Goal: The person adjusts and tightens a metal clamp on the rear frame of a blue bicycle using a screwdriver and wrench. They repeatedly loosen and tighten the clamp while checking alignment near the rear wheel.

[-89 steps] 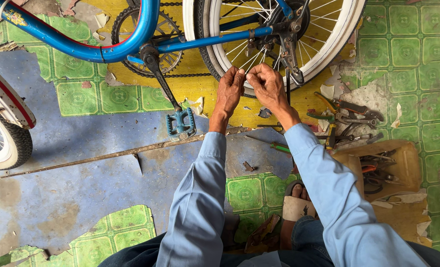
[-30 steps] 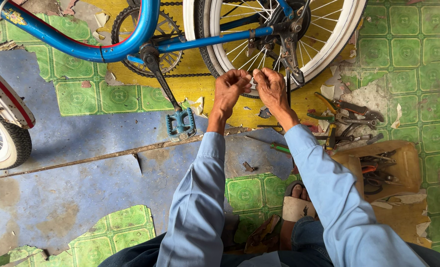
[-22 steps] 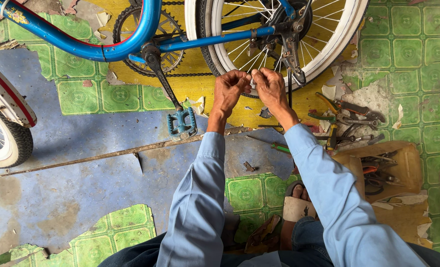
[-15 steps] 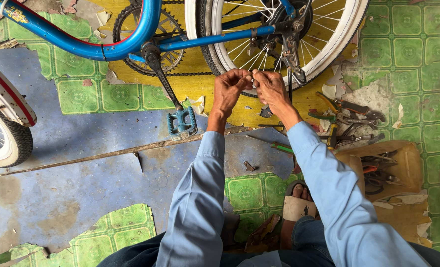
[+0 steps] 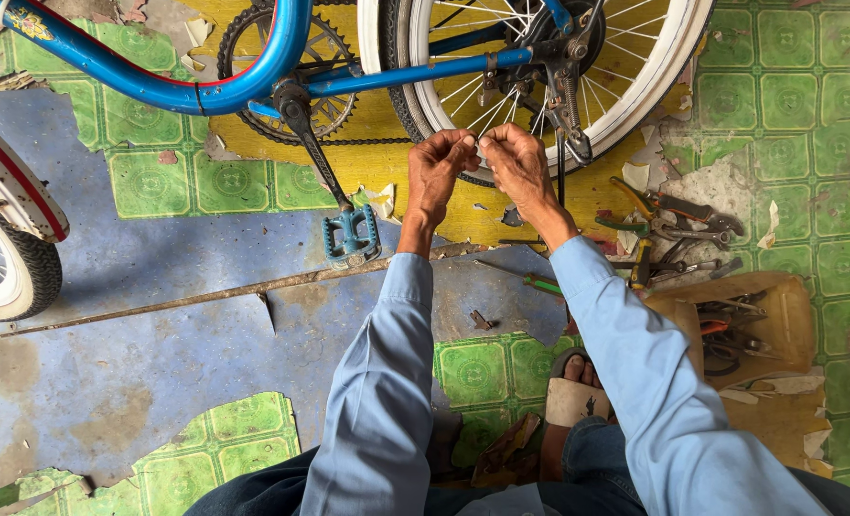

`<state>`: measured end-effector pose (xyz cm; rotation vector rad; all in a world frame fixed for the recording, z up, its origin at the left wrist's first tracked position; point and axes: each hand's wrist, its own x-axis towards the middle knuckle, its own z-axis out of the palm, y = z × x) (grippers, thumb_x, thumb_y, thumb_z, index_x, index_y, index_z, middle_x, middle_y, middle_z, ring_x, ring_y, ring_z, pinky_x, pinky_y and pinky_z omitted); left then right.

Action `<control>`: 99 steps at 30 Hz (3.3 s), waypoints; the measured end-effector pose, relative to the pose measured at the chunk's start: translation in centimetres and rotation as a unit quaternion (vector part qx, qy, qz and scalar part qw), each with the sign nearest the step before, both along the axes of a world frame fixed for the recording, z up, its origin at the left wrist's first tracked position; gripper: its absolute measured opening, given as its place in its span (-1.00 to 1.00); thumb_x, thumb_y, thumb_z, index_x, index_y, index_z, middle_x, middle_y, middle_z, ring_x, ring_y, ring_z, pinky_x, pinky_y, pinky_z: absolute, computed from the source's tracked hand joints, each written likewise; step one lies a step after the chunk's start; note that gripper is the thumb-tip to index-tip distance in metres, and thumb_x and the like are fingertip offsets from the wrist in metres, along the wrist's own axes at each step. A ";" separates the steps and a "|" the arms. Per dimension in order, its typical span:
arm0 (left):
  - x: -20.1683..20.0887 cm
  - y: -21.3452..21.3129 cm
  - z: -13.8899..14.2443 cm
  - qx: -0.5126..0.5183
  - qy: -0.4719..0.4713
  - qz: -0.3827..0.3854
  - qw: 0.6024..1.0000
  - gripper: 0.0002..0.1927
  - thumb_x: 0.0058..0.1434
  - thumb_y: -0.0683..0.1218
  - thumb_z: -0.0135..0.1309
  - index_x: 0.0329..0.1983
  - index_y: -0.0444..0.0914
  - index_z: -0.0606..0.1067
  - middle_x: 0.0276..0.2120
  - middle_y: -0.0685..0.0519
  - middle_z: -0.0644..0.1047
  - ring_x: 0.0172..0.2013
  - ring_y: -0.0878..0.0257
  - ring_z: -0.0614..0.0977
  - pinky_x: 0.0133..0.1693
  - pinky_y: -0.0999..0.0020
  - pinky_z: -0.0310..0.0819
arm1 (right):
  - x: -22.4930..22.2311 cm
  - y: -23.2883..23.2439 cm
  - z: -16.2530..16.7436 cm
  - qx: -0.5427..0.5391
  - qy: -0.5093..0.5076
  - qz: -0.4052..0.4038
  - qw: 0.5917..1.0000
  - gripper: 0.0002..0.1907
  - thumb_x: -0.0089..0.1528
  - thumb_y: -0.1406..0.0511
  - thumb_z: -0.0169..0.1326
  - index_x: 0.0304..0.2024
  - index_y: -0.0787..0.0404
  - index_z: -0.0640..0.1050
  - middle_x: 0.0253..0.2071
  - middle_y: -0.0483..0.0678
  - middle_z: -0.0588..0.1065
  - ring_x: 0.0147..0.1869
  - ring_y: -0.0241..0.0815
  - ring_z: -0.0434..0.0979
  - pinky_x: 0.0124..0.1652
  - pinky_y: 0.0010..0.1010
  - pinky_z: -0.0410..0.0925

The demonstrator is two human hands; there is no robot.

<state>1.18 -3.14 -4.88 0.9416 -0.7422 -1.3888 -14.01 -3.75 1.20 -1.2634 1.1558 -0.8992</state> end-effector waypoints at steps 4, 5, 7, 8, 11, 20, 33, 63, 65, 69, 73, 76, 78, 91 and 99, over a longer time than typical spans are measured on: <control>-0.2 0.1 0.1 -0.004 -0.036 0.006 0.999 -0.83 0.31 -0.15 0.18 -0.14 -0.37 0.62 -0.41 0.01 0.64 -0.41 0.31 0.63 -0.31 0.40 0.57 | 0.0 -0.3 -0.4 0.015 0.012 -0.006 1.000 -0.79 0.35 0.20 0.06 -0.28 0.20 0.48 -0.54 -0.29 0.31 -0.58 -0.54 0.18 -0.63 -0.66 0.09; -0.3 0.1 0.2 -0.007 -0.057 0.008 0.998 -0.83 0.32 -0.15 0.18 -0.14 -0.37 0.63 -0.41 0.01 0.65 -0.41 0.32 0.63 -0.31 0.40 0.57 | -0.1 -0.3 -0.5 0.018 0.014 -0.007 1.000 -0.77 0.37 0.19 0.04 -0.30 0.20 0.46 -0.56 -0.30 0.28 -0.58 -0.54 0.16 -0.63 -0.65 0.07; -0.4 0.1 0.4 -0.019 -0.060 0.008 0.998 -0.83 0.32 -0.15 0.17 -0.12 -0.35 0.63 -0.40 0.01 0.65 -0.40 0.32 0.64 -0.29 0.40 0.58 | -0.1 -0.5 -0.8 0.029 0.019 -0.011 0.999 -0.75 0.38 0.19 0.01 -0.32 0.20 0.45 -0.60 -0.30 0.23 -0.62 -0.53 0.12 -0.65 -0.64 0.04; -0.4 0.2 0.4 -0.025 -0.062 0.007 0.998 -0.82 0.32 -0.15 0.17 -0.11 -0.35 0.63 -0.39 0.02 0.66 -0.39 0.32 0.64 -0.29 0.40 0.59 | -0.1 -0.6 -1.0 0.038 0.022 -0.015 0.999 -0.75 0.38 0.19 -0.01 -0.32 0.19 0.45 -0.62 -0.30 0.21 -0.64 -0.53 0.10 -0.67 -0.63 0.02; -0.5 0.4 0.4 -0.051 -0.085 0.005 0.995 -0.83 0.33 -0.14 0.18 -0.10 -0.35 0.64 -0.35 0.02 0.67 -0.37 0.33 0.64 -0.27 0.41 0.59 | -0.2 -0.9 -1.4 0.059 0.004 -0.023 0.998 -0.70 0.40 0.18 -0.03 -0.37 0.20 0.45 -0.66 -0.30 0.19 -0.68 -0.51 0.09 -0.71 -0.60 0.02; -1.1 0.1 0.0 -0.004 -0.035 0.033 0.999 -0.79 0.32 -0.14 0.19 -0.07 -0.37 0.62 -0.36 0.00 0.66 -0.38 0.33 0.63 -0.29 0.43 0.58 | -0.4 -1.2 -1.4 0.072 -0.036 -0.042 0.996 -0.80 0.37 0.24 -0.02 -0.32 0.19 0.48 -0.63 -0.26 0.29 -0.66 -0.50 0.17 -0.70 -0.62 0.09; -0.3 0.2 1.1 0.050 -0.034 -0.007 0.998 -0.80 0.33 -0.08 0.14 -0.34 -0.31 0.53 -0.53 0.07 0.55 -0.54 0.35 0.58 -0.45 0.38 0.62 | -0.4 -0.7 -2.5 -0.220 0.166 0.021 0.961 -0.87 0.42 0.34 0.05 -0.17 0.31 0.47 -0.43 -0.09 0.52 -0.41 -0.34 0.44 -0.38 -0.44 0.35; -0.9 0.9 1.5 -0.006 -0.074 0.025 0.997 -0.84 0.34 -0.11 0.16 -0.26 -0.33 0.59 -0.49 0.09 0.56 -0.49 0.36 0.53 -0.41 0.43 0.44 | -0.1 0.0 -0.9 -0.114 0.094 0.007 0.989 -0.80 0.40 0.21 -0.03 -0.19 0.23 0.45 -0.51 -0.22 0.35 -0.47 -0.44 0.29 -0.49 -0.49 0.23; -1.0 1.0 1.7 -0.016 -0.105 0.025 0.994 -0.84 0.34 -0.12 0.17 -0.27 -0.32 0.59 -0.49 0.10 0.56 -0.48 0.36 0.53 -0.40 0.44 0.45 | -0.1 -0.3 -1.3 -0.180 0.160 0.006 0.971 -0.78 0.41 0.22 -0.04 -0.21 0.27 0.46 -0.51 -0.20 0.38 -0.47 -0.40 0.32 -0.48 -0.47 0.25; -1.4 1.3 2.2 -0.016 -0.115 0.035 0.993 -0.85 0.33 -0.11 0.16 -0.25 -0.31 0.60 -0.47 0.11 0.58 -0.48 0.38 0.50 -0.41 0.44 0.43 | -0.1 -0.5 -2.3 -0.156 0.204 -0.013 0.966 -0.70 0.45 0.23 -0.06 -0.30 0.29 0.49 -0.55 -0.14 0.33 -0.48 -0.34 0.29 -0.45 -0.40 0.23; -1.6 1.8 2.3 -0.011 -0.146 0.026 0.989 -0.83 0.35 -0.08 0.14 -0.25 -0.29 0.61 -0.48 0.12 0.59 -0.49 0.37 0.49 -0.41 0.45 0.43 | -0.2 -0.6 -2.4 -0.107 0.208 -0.018 0.972 -0.65 0.48 0.18 -0.08 -0.34 0.26 0.44 -0.58 -0.16 0.26 -0.56 -0.35 0.17 -0.54 -0.43 0.13; -1.7 2.0 1.8 -0.012 -0.126 0.023 0.992 -0.83 0.34 -0.08 0.16 -0.23 -0.29 0.60 -0.46 0.11 0.60 -0.47 0.36 0.51 -0.39 0.44 0.45 | -0.6 -0.8 -1.9 0.122 0.119 -0.023 0.985 -0.63 0.45 0.13 -0.09 -0.39 0.20 0.40 -0.63 -0.21 0.16 -0.67 -0.36 0.04 -0.69 -0.45 0.01; -1.7 1.8 1.3 -0.010 -0.109 0.032 0.993 -0.83 0.34 -0.07 0.16 -0.22 -0.29 0.60 -0.45 0.10 0.61 -0.46 0.36 0.54 -0.38 0.43 0.47 | -0.9 -1.4 -1.4 0.212 0.044 -0.020 0.976 -0.68 0.42 0.15 -0.05 -0.39 0.14 0.41 -0.65 -0.24 0.17 -0.70 -0.39 0.02 -0.73 -0.49 -0.01; -1.2 0.1 -0.1 0.016 -0.010 0.119 0.993 -0.80 0.35 -0.07 0.15 -0.23 -0.34 0.58 -0.42 0.03 0.63 -0.44 0.32 0.60 -0.36 0.43 0.51 | -1.1 -1.0 -1.4 0.193 -0.062 -0.058 0.978 -0.88 0.37 0.41 -0.18 -0.05 0.26 0.33 -0.21 0.03 0.61 -0.24 -0.22 0.73 -0.41 -0.49 0.50; -2.0 -2.7 0.0 0.048 0.004 0.167 0.985 -0.77 0.34 -0.11 0.18 -0.13 -0.42 0.61 -0.41 -0.02 0.64 -0.43 0.33 0.60 -0.36 0.48 0.46 | -0.4 -1.3 -3.0 0.127 -0.006 -0.126 0.984 -0.76 0.42 0.24 0.08 -0.24 0.30 0.54 -0.42 -0.07 0.47 -0.53 -0.38 0.35 -0.62 -0.58 0.20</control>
